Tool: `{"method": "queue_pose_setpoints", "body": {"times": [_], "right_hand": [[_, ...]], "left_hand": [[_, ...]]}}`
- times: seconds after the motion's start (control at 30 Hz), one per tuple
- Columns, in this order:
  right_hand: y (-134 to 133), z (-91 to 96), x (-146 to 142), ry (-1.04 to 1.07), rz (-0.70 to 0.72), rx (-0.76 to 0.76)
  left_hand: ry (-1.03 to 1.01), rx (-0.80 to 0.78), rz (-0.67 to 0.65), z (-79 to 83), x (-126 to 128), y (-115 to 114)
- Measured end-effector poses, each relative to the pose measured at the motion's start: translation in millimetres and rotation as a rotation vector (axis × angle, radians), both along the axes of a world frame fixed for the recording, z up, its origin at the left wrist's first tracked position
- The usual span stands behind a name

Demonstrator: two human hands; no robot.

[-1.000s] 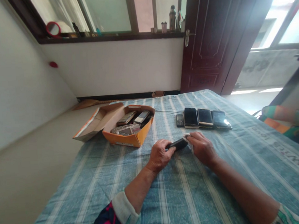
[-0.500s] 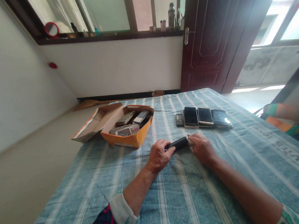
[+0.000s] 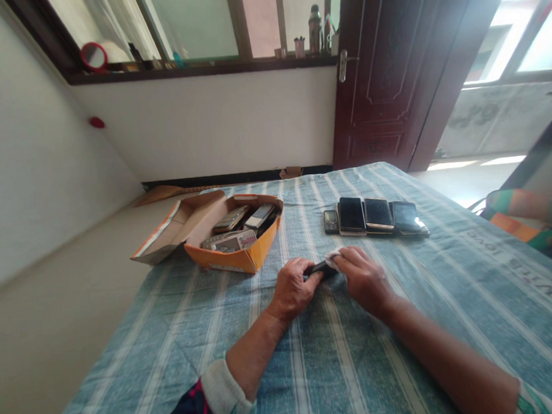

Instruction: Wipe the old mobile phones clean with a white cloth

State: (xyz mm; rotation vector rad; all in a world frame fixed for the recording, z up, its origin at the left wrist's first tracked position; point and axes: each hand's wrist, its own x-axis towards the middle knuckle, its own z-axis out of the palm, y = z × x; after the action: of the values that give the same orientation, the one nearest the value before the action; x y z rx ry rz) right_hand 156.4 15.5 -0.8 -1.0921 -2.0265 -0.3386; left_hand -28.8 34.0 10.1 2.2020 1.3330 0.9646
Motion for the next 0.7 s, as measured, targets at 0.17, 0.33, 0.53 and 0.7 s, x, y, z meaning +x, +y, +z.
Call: {"method": "queue_pose_setpoints", "body": {"times": [0.17,0.33,0.53,0.7], "right_hand": [[-4.3,2.2,-15.0,-0.092,0.036,0.005],[-10.0,7.7,-24.4,-0.106,0.085,-0.002],[-5.1,7.6,-17.3,-0.119,0.093,-0.062],[0.4,6.4,-5.9,-0.097,0.002,-0.077]], "left_hand": [[0.032,0.047,0.002,0.4,0.7,0.4],[0.044,0.054,-0.015,2.3,0.3,0.5],[0.04,0.051,-0.015,2.5,0.4,-0.5],[0.032,0.036,-0.02,2.2,1.0,-1.7]]}}
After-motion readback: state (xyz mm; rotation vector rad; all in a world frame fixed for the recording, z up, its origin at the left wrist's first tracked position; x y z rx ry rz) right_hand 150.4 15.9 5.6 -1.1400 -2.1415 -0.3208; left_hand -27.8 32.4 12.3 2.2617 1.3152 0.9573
